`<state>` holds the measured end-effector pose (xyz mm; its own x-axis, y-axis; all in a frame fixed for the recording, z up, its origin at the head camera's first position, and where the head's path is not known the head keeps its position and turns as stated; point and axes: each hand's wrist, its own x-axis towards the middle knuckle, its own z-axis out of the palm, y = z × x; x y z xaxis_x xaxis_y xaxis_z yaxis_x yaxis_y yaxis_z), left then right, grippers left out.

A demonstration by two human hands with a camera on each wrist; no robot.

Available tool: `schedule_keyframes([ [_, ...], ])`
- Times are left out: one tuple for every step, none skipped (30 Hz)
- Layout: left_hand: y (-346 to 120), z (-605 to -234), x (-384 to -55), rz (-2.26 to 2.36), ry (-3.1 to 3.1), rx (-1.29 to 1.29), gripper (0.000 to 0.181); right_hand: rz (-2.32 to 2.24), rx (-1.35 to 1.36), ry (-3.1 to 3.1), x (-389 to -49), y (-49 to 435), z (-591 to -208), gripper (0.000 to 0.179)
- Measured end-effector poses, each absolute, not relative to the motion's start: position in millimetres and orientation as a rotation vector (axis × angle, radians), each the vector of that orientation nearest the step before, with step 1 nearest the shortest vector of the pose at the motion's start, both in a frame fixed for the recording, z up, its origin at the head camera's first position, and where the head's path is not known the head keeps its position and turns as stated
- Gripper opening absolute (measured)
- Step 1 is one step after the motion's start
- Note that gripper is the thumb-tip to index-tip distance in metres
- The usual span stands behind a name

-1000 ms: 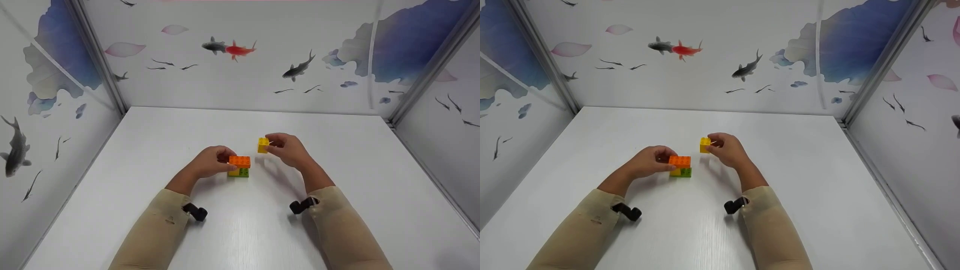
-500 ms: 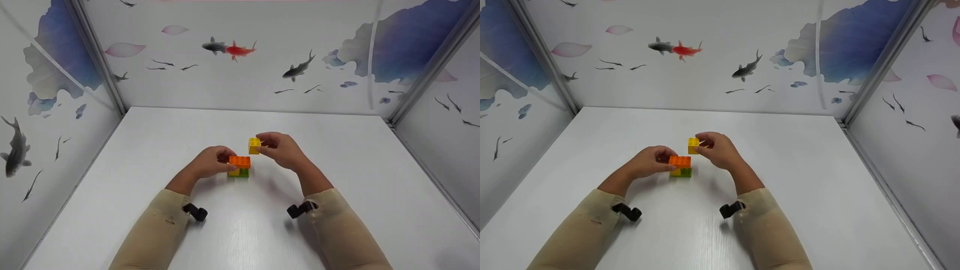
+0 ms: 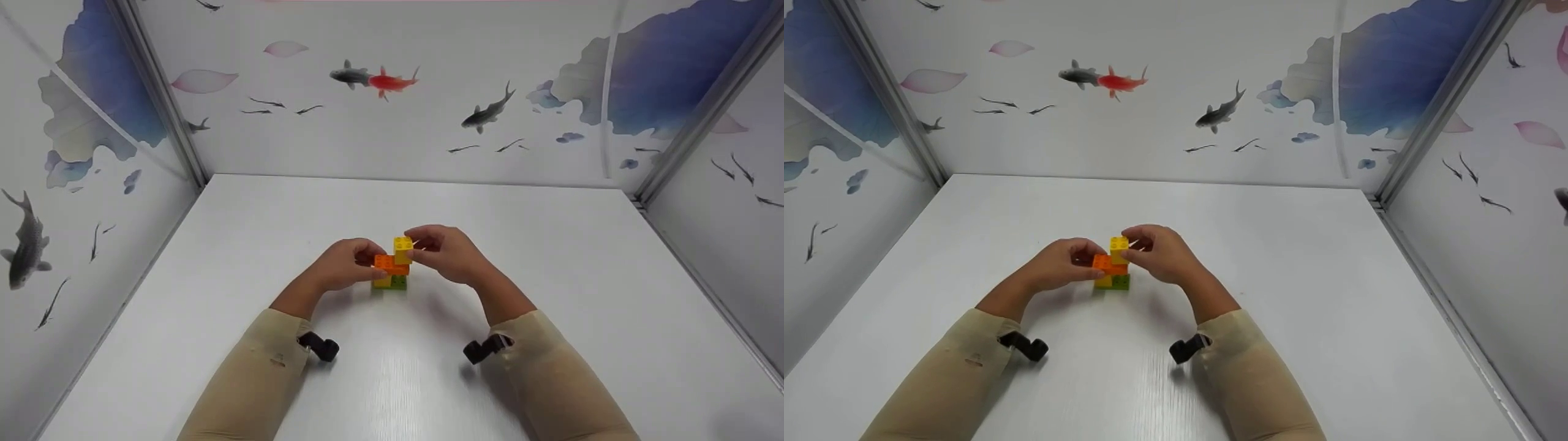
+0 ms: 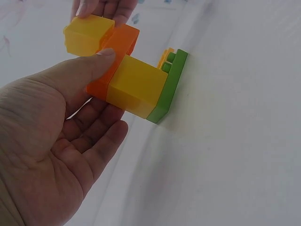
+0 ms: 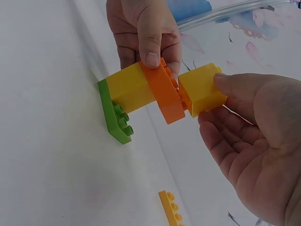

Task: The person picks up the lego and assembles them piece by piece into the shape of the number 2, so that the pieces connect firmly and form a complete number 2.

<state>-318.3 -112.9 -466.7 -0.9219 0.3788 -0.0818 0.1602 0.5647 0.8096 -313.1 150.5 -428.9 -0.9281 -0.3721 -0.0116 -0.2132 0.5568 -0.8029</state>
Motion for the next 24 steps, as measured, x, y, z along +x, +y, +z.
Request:
schedule_keyframes([
  [-112.9,-466.5,-318.0,1.281,2.554,0.447,0.037,-1.306,-0.497,2.607,-313.2,150.4,-429.6,0.038],
  [-112.9,-466.3,-317.7,1.278,2.555,0.444,0.037,-1.300,-0.498,2.607,-313.4,150.1,-430.4,0.037],
  [-112.9,-466.2,-317.5,1.274,2.556,0.439,0.037,-1.298,-0.499,2.604,-313.6,150.0,-431.1,0.037],
  [-112.9,-466.3,-317.5,1.273,2.556,0.435,0.037,-1.296,-0.500,2.603,-313.9,150.0,-431.7,0.037],
  [-112.9,-466.3,-317.5,1.272,2.557,0.432,0.037,-1.293,-0.503,2.600,-314.3,150.0,-432.4,0.037],
  [-113.0,-466.3,-317.4,1.273,2.556,0.429,0.037,-1.293,-0.503,2.598,-314.5,150.0,-432.6,0.036],
  [-113.0,-466.4,-317.5,1.276,2.555,0.426,0.036,-1.292,-0.501,2.599,-315.0,150.1,-433.0,0.036],
  [-112.9,-466.5,-317.7,1.279,2.553,0.424,0.036,-1.289,-0.498,2.602,-315.2,150.2,-433.1,0.035],
  [-112.8,-466.7,-317.8,1.282,2.551,0.423,0.035,-1.286,-0.494,2.605,-315.3,150.4,-433.0,0.035],
  [-112.9,-466.9,-317.9,1.285,2.550,0.423,0.035,-1.280,-0.493,2.610,-315.3,150.4,-432.9,0.035],
  [-113.1,-466.9,-318.0,1.287,2.550,0.423,0.034,-1.272,-0.492,2.614,-315.3,150.4,-432.7,0.035],
  [-113.2,-467.2,-318.1,1.288,2.549,0.423,0.034,-1.266,-0.490,2.618,-315.1,150.4,-432.3,0.035],
  [-113.3,-467.5,-318.2,1.288,2.549,0.423,0.034,-1.261,-0.489,2.620,-314.8,150.3,-432.1,0.035],
  [-113.3,-468.0,-318.5,1.289,2.547,0.423,0.034,-1.258,-0.486,2.620,-314.4,150.2,-431.8,0.035],
  [-113.3,-468.3,-318.7,1.291,2.546,0.421,0.034,-1.257,-0.483,2.620,-314.1,150.0,-431.6,0.035],
  [-113.2,-468.6,-319.0,1.292,2.544,0.418,0.033,-1.258,-0.479,2.618,-313.8,149.9,-431.4,0.035],
  [-113.2,-468.8,-319.3,1.293,2.542,0.415,0.033,-1.261,-0.475,2.615,-313.6,149.7,-431.4,0.034],
  [-113.2,-469.0,-319.6,1.293,2.541,0.411,0.033,-1.267,-0.472,2.611,-313.3,149.4,-431.3,0.034],
  [-113.2,-469.1,-319.8,1.293,2.541,0.409,0.033,-1.272,-0.469,2.607,-313.1,149.1,-431.1,0.034],
  [-113.2,-469.4,-320.0,1.295,2.538,0.406,0.033,-1.276,-0.469,2.605,-312.9,149.0,-431.0,0.033],
  [-113.2,-469.4,-320.2,1.295,2.539,0.405,0.033,-1.281,-0.472,2.602,-312.7,148.9,-430.9,0.034],
  [-113.3,-469.5,-320.3,1.296,2.538,0.409,0.032,-1.292,-0.477,2.594,-312.5,148.8,-430.8,0.034],
  [-113.4,-469.5,-320.4,1.296,2.539,0.413,0.032,-1.301,-0.483,2.587,-312.4,148.7,-430.7,0.034],
  [-113.4,-469.4,-320.5,1.297,2.540,0.418,0.032,-1.311,-0.489,2.581,-312.3,148.7,-430.6,0.034],
])
